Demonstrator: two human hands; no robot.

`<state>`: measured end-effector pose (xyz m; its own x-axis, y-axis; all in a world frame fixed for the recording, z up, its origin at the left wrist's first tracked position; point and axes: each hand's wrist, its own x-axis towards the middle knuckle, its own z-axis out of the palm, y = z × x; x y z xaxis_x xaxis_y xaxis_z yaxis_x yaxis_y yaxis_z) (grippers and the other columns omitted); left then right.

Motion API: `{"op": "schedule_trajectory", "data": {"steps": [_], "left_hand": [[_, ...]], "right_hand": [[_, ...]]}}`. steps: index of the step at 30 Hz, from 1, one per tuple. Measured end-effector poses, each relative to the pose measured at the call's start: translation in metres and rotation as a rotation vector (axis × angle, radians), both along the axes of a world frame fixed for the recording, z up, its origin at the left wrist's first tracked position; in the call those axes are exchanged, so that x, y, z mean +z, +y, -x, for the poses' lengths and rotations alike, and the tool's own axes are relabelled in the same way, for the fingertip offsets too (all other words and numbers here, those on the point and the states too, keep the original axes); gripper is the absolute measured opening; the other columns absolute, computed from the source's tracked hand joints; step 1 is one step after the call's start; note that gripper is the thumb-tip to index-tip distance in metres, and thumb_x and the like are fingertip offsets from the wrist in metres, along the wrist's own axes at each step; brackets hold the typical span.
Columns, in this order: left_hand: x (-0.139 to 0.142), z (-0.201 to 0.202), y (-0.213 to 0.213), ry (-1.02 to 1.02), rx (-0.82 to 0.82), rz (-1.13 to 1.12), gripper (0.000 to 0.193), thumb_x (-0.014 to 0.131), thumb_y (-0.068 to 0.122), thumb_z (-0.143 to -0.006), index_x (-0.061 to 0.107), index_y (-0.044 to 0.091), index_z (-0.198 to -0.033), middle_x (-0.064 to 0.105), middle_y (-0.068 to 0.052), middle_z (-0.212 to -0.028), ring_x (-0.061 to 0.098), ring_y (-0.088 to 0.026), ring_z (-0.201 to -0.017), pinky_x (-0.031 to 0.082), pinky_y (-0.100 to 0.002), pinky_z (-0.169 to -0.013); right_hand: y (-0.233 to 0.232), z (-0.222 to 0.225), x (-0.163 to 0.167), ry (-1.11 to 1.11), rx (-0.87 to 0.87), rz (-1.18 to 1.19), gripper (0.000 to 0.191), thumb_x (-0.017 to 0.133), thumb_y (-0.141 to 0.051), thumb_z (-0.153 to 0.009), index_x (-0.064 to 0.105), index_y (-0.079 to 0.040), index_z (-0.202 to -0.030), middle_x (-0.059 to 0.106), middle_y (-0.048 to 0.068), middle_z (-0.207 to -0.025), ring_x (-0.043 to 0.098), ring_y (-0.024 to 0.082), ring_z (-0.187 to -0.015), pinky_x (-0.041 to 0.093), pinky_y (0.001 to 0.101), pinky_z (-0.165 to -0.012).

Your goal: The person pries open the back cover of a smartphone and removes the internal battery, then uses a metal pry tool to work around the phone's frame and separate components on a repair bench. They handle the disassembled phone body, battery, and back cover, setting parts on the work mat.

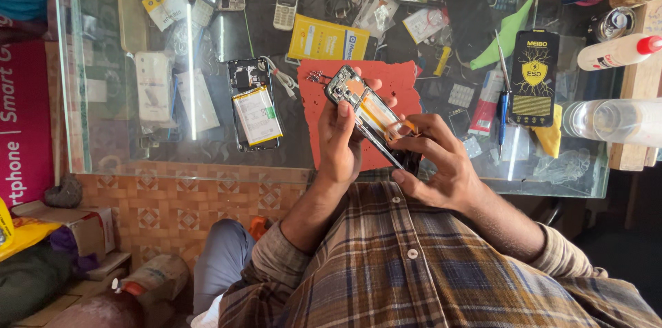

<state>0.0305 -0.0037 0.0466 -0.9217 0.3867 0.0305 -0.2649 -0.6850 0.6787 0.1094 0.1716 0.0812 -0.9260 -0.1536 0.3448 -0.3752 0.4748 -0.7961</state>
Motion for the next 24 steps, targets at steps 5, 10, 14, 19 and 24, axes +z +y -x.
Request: {"op": "schedule_trajectory", "data": {"steps": [5,10,14,19,24], "left_hand": [[0.001,0.0,-0.001,-0.035,-0.016,-0.008,0.061,0.052,0.034,-0.113,0.034,-0.003,-0.158,0.057,-0.019,-0.141,0.066,-0.033,-0.12,0.06,-0.054,-0.099],[-0.001,0.001,-0.001,-0.029,-0.011,0.004,0.059,0.053,0.033,-0.113,0.036,-0.003,-0.157,0.058,-0.019,-0.139,0.067,-0.033,-0.118,0.061,-0.053,-0.097],[-0.003,0.001,-0.002,-0.049,-0.016,0.027,0.059,0.054,0.033,-0.112,0.037,-0.002,-0.157,0.059,-0.019,-0.139,0.068,-0.034,-0.118,0.059,-0.049,-0.098],[-0.005,0.001,-0.002,-0.081,-0.019,0.044,0.056,0.054,0.032,-0.112,0.039,0.0,-0.155,0.06,-0.017,-0.138,0.068,-0.033,-0.117,0.062,-0.049,-0.093],[-0.006,0.003,-0.002,-0.113,-0.015,0.1,0.054,0.054,0.03,-0.111,0.04,0.001,-0.154,0.061,-0.016,-0.135,0.069,-0.031,-0.115,0.064,-0.046,-0.088]], "right_hand": [[0.004,-0.001,-0.005,-0.032,0.038,0.052,0.039,0.076,-0.026,-0.091,0.067,-0.001,-0.12,0.057,0.02,-0.129,0.065,0.028,-0.11,0.059,0.0394,-0.091],[0.007,-0.001,-0.008,-0.057,0.067,0.077,0.039,0.075,-0.026,-0.091,0.067,-0.002,-0.12,0.058,0.017,-0.128,0.064,0.027,-0.11,0.058,0.0397,-0.093],[0.009,0.0,-0.008,-0.1,0.089,0.109,0.038,0.075,-0.025,-0.091,0.067,-0.001,-0.12,0.058,0.017,-0.128,0.064,0.026,-0.11,0.057,0.0381,-0.09],[0.009,0.001,-0.009,-0.107,0.093,0.113,0.037,0.074,-0.023,-0.091,0.066,-0.001,-0.12,0.059,0.015,-0.128,0.063,0.025,-0.11,0.055,0.0362,-0.086],[0.011,0.001,-0.013,-0.139,0.107,0.152,0.037,0.073,-0.022,-0.092,0.065,0.0,-0.12,0.058,0.016,-0.127,0.063,0.025,-0.112,0.054,0.0346,-0.087]]}}
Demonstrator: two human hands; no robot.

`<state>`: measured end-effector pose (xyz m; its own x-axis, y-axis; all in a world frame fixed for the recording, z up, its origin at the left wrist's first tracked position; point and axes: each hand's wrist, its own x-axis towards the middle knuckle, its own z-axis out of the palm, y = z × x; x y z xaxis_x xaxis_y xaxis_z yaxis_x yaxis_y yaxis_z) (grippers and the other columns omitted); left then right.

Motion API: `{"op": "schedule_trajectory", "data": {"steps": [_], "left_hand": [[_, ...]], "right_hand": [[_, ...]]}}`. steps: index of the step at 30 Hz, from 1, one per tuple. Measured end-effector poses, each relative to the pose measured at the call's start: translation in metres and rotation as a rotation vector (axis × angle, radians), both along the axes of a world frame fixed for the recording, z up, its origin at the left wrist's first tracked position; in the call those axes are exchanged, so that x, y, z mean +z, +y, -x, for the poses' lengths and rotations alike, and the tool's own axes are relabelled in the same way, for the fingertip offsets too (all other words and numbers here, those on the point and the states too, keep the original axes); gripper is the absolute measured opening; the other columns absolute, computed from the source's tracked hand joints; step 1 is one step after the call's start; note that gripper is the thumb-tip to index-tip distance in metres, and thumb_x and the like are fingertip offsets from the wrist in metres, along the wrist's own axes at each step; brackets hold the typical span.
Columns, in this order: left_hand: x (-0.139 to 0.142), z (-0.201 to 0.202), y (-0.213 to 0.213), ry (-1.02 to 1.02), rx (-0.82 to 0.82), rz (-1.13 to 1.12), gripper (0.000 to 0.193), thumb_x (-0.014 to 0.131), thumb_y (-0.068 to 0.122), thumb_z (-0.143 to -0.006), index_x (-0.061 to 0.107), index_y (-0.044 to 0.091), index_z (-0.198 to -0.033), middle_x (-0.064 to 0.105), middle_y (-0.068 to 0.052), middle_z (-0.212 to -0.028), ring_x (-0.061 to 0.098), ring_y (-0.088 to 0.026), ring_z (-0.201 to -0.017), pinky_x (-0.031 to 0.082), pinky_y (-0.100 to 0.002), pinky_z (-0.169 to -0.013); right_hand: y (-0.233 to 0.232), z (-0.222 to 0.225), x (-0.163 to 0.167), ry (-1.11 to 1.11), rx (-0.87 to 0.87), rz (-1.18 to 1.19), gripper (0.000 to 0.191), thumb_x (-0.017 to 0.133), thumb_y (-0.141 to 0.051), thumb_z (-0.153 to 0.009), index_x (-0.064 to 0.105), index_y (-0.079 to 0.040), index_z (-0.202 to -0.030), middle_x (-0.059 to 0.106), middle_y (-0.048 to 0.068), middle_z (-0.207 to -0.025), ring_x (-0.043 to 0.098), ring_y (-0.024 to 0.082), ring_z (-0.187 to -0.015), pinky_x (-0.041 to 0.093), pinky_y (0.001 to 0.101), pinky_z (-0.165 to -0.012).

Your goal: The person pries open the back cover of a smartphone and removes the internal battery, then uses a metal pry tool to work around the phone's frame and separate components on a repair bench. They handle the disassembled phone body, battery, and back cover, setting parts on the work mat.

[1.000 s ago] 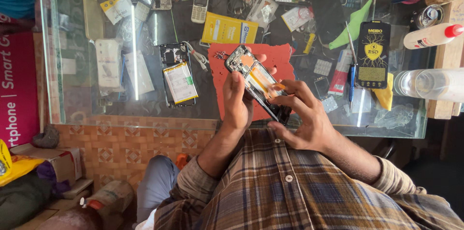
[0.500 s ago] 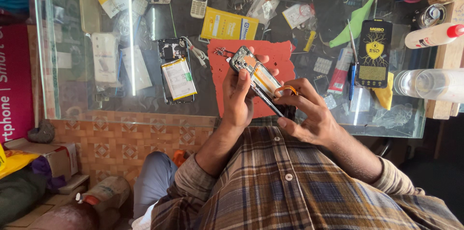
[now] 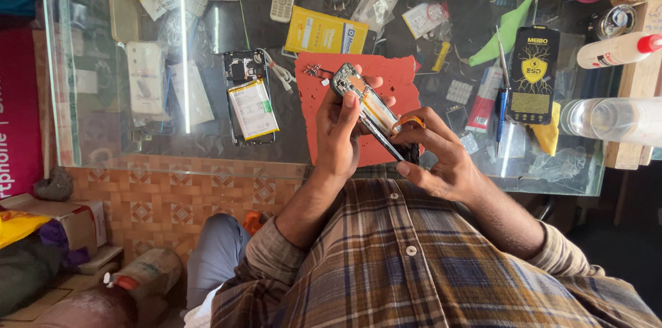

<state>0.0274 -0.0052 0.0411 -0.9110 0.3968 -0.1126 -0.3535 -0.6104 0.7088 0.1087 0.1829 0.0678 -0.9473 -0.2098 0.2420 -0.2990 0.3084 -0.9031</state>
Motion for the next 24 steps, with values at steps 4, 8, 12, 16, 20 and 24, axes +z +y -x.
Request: {"op": "schedule_trajectory", "data": {"steps": [4,8,12,16,20,24], "left_hand": [[0.007,0.004,0.004,-0.009,0.027,0.083,0.056,0.06,0.029,-0.107,0.042,-0.001,-0.15,0.062,-0.015,-0.131,0.071,-0.028,-0.109,0.065,-0.041,-0.086],[0.026,0.004,0.0,0.173,-0.031,0.312,0.05,0.073,0.015,-0.1,0.051,-0.007,-0.139,0.058,-0.012,-0.133,0.071,-0.025,-0.111,0.063,-0.035,-0.091],[0.04,0.008,-0.002,0.114,-0.047,0.379,0.05,0.077,0.014,-0.092,0.055,-0.005,-0.132,0.061,-0.011,-0.128,0.073,-0.02,-0.105,0.064,-0.03,-0.084],[0.043,0.01,-0.001,0.106,-0.035,0.469,0.05,0.081,0.018,-0.089,0.059,-0.005,-0.127,0.064,-0.011,-0.125,0.073,-0.017,-0.096,0.063,-0.028,-0.079],[0.04,0.01,-0.002,0.106,-0.043,0.493,0.05,0.082,0.02,-0.088,0.06,-0.004,-0.126,0.065,-0.011,-0.124,0.073,-0.016,-0.094,0.062,-0.028,-0.077],[0.038,0.01,-0.002,0.098,-0.044,0.472,0.051,0.082,0.02,-0.088,0.059,-0.005,-0.127,0.065,-0.011,-0.125,0.073,-0.016,-0.095,0.062,-0.028,-0.077]], "right_hand": [[0.001,-0.001,-0.005,-0.103,-0.007,0.151,0.038,0.069,-0.021,-0.095,0.063,0.002,-0.123,0.057,0.015,-0.126,0.062,0.022,-0.112,0.055,0.0343,-0.094],[0.001,-0.002,-0.008,-0.206,0.001,0.525,0.034,0.068,-0.019,-0.1,0.061,0.005,-0.123,0.054,0.017,-0.127,0.062,0.024,-0.11,0.056,0.0354,-0.089],[0.002,0.0,-0.008,-0.202,0.015,0.616,0.034,0.067,-0.019,-0.102,0.059,0.006,-0.124,0.055,0.018,-0.123,0.066,0.025,-0.102,0.058,0.0343,-0.079],[0.002,0.001,-0.008,-0.205,0.033,0.612,0.033,0.067,-0.017,-0.102,0.06,0.007,-0.123,0.057,0.018,-0.118,0.065,0.023,-0.099,0.058,0.0333,-0.079],[0.002,0.001,-0.008,-0.246,0.036,0.608,0.03,0.067,-0.016,-0.1,0.06,0.006,-0.119,0.058,0.017,-0.116,0.064,0.021,-0.099,0.057,0.0317,-0.077],[0.002,0.001,-0.01,-0.267,0.042,0.632,0.028,0.067,-0.015,-0.099,0.06,0.006,-0.117,0.058,0.016,-0.113,0.063,0.021,-0.099,0.056,0.0314,-0.077]]}}
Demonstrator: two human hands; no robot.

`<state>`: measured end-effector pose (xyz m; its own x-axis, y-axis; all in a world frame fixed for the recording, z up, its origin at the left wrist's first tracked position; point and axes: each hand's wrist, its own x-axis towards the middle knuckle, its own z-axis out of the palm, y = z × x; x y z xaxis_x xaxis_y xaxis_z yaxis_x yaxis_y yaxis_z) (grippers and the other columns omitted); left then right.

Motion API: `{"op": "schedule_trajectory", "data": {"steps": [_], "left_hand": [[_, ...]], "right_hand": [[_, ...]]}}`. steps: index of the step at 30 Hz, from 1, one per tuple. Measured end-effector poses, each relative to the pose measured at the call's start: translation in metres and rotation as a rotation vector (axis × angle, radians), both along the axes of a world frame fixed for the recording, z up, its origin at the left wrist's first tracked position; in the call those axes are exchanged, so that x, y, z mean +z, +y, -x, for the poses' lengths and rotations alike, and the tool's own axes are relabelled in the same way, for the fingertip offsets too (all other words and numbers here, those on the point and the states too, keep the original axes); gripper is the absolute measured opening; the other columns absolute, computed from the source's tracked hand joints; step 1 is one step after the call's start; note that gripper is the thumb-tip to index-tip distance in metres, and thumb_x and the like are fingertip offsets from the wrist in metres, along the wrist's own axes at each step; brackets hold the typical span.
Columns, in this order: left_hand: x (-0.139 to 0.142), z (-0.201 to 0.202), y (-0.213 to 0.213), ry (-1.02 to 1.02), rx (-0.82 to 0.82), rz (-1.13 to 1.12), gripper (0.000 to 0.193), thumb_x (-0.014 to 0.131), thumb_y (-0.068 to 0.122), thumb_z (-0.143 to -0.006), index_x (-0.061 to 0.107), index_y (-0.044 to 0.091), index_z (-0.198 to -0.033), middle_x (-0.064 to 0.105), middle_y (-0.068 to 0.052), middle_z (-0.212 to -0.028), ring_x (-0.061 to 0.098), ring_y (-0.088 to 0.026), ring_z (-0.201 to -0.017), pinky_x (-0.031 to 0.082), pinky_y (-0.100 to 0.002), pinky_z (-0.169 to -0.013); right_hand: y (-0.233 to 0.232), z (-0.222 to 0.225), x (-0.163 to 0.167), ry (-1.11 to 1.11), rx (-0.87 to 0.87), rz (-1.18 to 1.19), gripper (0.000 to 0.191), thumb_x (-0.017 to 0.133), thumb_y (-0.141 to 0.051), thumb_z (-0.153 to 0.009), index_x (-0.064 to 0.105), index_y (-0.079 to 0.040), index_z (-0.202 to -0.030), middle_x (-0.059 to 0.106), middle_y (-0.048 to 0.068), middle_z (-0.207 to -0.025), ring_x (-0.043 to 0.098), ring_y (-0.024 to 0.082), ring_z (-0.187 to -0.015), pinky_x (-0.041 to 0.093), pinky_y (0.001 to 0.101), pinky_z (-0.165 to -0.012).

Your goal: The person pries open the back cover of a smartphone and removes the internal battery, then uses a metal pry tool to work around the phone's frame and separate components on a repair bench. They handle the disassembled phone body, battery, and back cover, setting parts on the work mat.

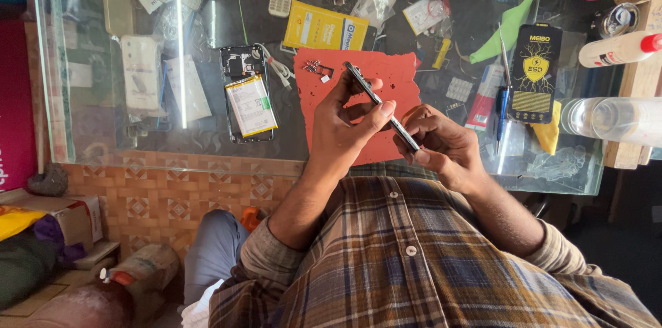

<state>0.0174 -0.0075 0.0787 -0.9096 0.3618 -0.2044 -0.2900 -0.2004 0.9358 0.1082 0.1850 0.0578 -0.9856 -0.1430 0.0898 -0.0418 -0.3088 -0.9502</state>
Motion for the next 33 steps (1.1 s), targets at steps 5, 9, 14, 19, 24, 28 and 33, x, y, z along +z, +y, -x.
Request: {"op": "schedule_trajectory", "data": {"steps": [5,9,14,19,24,28,33], "left_hand": [[-0.002,0.001,-0.001,0.008,-0.021,-0.017,0.055,0.081,0.02,-0.088,0.057,-0.005,-0.13,0.064,-0.012,-0.126,0.074,-0.017,-0.095,0.063,-0.029,-0.078],[-0.004,0.001,-0.001,-0.009,-0.045,-0.033,0.055,0.08,0.02,-0.09,0.056,-0.007,-0.132,0.062,-0.013,-0.128,0.073,-0.017,-0.097,0.064,-0.029,-0.081],[-0.011,0.003,-0.002,-0.017,-0.072,-0.053,0.057,0.079,0.019,-0.092,0.053,-0.008,-0.135,0.061,-0.014,-0.128,0.072,-0.017,-0.101,0.062,-0.03,-0.084],[-0.021,0.004,0.002,-0.016,-0.121,-0.07,0.064,0.08,0.01,-0.089,0.045,-0.006,-0.141,0.054,-0.015,-0.135,0.07,-0.022,-0.113,0.064,-0.035,-0.091],[-0.031,0.007,0.014,-0.074,0.024,-0.232,0.093,0.079,0.002,-0.083,0.02,0.01,-0.154,0.051,-0.011,-0.13,0.067,-0.026,-0.117,0.062,-0.038,-0.094],[-0.037,0.012,0.013,0.015,0.148,-0.131,0.092,0.081,-0.001,-0.082,0.024,0.011,-0.153,0.051,-0.009,-0.118,0.062,-0.017,-0.101,0.058,-0.032,-0.082],[-0.042,0.021,0.008,0.199,0.218,0.006,0.072,0.083,0.0,-0.09,0.035,0.006,-0.143,0.052,-0.004,-0.107,0.054,-0.01,-0.091,0.051,-0.027,-0.08]], "right_hand": [[0.0,-0.001,-0.002,-0.003,0.002,0.008,0.027,0.067,-0.014,-0.099,0.06,0.006,-0.116,0.059,0.016,-0.111,0.062,0.02,-0.097,0.055,0.0309,-0.078],[0.0,-0.001,-0.004,0.002,-0.001,0.004,0.026,0.066,-0.012,-0.099,0.06,0.006,-0.116,0.059,0.016,-0.11,0.062,0.02,-0.096,0.055,0.031,-0.078],[0.003,0.0,-0.011,-0.008,0.006,0.02,0.024,0.065,-0.011,-0.099,0.06,0.005,-0.115,0.059,0.015,-0.11,0.062,0.02,-0.096,0.056,0.0312,-0.076],[0.007,0.003,-0.022,-0.032,-0.016,0.04,0.023,0.066,-0.01,-0.099,0.058,0.005,-0.115,0.056,0.015,-0.114,0.064,0.022,-0.098,0.057,0.0331,-0.079],[0.01,0.008,-0.023,-0.037,0.023,0.083,0.023,0.063,-0.011,-0.099,0.058,0.003,-0.117,0.056,0.015,-0.116,0.066,0.024,-0.105,0.06,0.035,-0.087],[0.038,0.021,-0.011,0.172,-0.006,-0.442,0.032,0.056,-0.015,-0.093,0.07,0.002,-0.115,0.064,0.014,-0.12,0.066,0.022,-0.114,0.056,0.0322,-0.095],[0.088,0.037,-0.011,-0.067,-0.687,-1.525,0.017,0.076,-0.019,-0.098,0.072,-0.003,-0.101,0.068,0.015,-0.106,0.066,0.032,-0.099,0.053,0.0444,-0.08]]}}
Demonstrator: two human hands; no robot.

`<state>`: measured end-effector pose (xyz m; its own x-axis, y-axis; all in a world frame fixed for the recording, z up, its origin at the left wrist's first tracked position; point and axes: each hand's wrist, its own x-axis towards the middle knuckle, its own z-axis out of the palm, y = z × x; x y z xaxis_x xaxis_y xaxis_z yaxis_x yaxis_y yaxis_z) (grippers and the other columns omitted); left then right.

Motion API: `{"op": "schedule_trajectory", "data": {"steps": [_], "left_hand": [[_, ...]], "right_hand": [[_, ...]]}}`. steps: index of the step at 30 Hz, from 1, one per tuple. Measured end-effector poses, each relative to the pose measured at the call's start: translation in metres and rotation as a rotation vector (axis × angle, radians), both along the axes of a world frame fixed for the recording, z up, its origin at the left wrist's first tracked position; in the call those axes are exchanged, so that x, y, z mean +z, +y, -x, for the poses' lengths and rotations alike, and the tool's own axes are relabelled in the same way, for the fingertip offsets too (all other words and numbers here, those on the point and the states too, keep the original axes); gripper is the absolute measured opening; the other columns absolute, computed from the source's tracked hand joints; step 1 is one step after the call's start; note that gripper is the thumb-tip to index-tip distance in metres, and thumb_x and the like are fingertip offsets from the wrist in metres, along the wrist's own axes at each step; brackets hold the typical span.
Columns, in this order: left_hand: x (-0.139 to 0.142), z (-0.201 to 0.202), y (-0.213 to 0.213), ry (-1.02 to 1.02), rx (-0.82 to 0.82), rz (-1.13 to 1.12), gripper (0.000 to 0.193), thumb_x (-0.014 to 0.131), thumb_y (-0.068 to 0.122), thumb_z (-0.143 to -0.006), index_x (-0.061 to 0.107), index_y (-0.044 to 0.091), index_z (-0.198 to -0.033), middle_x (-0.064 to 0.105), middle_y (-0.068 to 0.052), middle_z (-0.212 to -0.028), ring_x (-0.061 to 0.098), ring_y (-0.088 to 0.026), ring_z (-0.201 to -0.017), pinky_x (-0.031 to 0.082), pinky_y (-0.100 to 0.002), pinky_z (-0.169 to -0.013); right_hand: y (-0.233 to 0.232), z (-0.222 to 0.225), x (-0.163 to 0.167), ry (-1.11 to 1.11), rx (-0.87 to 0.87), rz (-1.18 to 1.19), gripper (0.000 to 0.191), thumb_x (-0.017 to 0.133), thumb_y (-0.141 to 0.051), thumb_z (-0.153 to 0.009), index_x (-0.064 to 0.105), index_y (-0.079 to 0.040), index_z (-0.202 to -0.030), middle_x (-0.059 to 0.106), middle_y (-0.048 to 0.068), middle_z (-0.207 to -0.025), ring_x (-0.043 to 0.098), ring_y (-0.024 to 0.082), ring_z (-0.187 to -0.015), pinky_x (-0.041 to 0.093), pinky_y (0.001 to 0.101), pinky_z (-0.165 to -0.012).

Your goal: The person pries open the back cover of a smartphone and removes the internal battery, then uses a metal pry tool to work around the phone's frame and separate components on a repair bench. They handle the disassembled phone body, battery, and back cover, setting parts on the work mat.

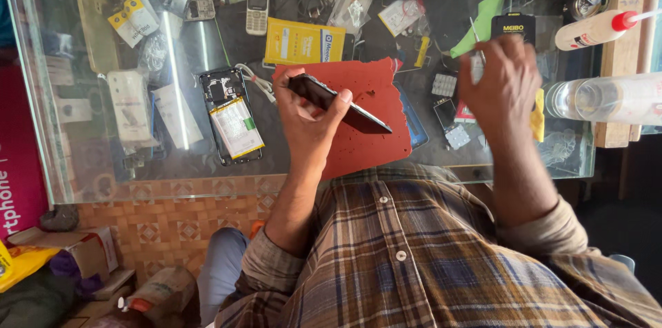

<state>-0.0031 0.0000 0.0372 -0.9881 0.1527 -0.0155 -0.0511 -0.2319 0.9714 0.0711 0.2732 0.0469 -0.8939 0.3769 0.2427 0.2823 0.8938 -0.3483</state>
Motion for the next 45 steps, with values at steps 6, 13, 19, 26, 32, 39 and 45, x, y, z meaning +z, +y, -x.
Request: {"op": "schedule_trajectory", "data": {"steps": [6,13,19,26,32,39,45], "left_hand": [[-0.001,0.003,0.001,-0.079,0.043,-0.029,0.066,0.082,0.004,-0.089,0.035,0.007,-0.135,0.055,0.0,-0.091,0.055,-0.008,-0.084,0.051,-0.025,-0.08],[-0.009,0.002,0.002,-0.075,0.055,-0.108,0.065,0.082,0.0,-0.09,0.037,0.008,-0.136,0.051,-0.002,-0.097,0.053,-0.009,-0.088,0.051,-0.028,-0.086],[-0.025,-0.002,-0.005,-0.063,-0.063,-0.37,0.063,0.073,-0.009,-0.09,0.035,0.014,-0.134,0.043,-0.008,-0.123,0.06,-0.023,-0.109,0.055,-0.05,-0.106],[-0.044,-0.007,-0.019,0.297,-0.275,-0.337,0.064,0.079,0.003,-0.093,0.028,0.023,-0.127,0.041,-0.01,-0.142,0.038,-0.034,-0.157,0.034,-0.054,-0.133],[-0.023,-0.012,-0.042,0.452,-0.262,0.07,0.063,0.093,0.01,-0.078,0.042,0.013,-0.116,0.043,-0.014,-0.142,0.053,-0.031,-0.135,0.054,-0.051,-0.115],[0.031,-0.022,-0.06,0.654,-0.311,0.618,0.053,0.1,0.022,-0.069,0.06,0.009,-0.101,0.055,-0.011,-0.128,0.064,-0.03,-0.118,0.06,-0.04,-0.097],[0.045,-0.031,-0.053,0.811,-0.294,0.895,0.055,0.093,0.034,-0.078,0.069,0.011,-0.121,0.06,-0.004,-0.134,0.064,-0.028,-0.115,0.058,-0.042,-0.093]], "right_hand": [[0.038,0.013,-0.038,-0.013,0.087,-0.211,0.009,0.072,-0.009,-0.097,0.068,-0.003,-0.093,0.063,0.013,-0.099,0.062,0.034,-0.099,0.051,0.0482,-0.087],[0.038,0.031,-0.045,-0.059,0.126,-0.331,0.012,0.072,-0.015,-0.099,0.069,-0.004,-0.097,0.063,0.012,-0.1,0.063,0.032,-0.103,0.05,0.0453,-0.09],[0.021,0.025,-0.021,-0.156,0.237,-0.237,0.032,0.083,-0.034,-0.089,0.071,-0.006,-0.098,0.066,0.012,-0.099,0.064,0.032,-0.095,0.048,0.0467,-0.085],[0.013,0.029,-0.032,-0.083,0.452,-0.258,0.008,0.068,-0.009,-0.092,0.063,-0.003,-0.094,0.061,0.01,-0.097,0.062,0.028,-0.096,0.052,0.0407,-0.09],[0.007,0.04,-0.029,-0.06,0.525,-0.338,0.014,0.07,-0.016,-0.093,0.063,-0.004,-0.094,0.059,0.009,-0.095,0.062,0.028,-0.095,0.051,0.0412,-0.085],[-0.003,0.038,-0.019,-0.198,0.438,-0.486,0.016,0.071,-0.014,-0.079,0.066,-0.005,-0.092,0.062,0.009,-0.098,0.063,0.027,-0.096,0.052,0.0393,-0.082],[0.007,0.056,-0.016,-0.275,0.61,-0.725,0.016,0.069,-0.008,-0.076,0.065,-0.006,-0.091,0.059,0.006,-0.093,0.063,0.02,-0.092,0.051,0.0326,-0.08]]}}
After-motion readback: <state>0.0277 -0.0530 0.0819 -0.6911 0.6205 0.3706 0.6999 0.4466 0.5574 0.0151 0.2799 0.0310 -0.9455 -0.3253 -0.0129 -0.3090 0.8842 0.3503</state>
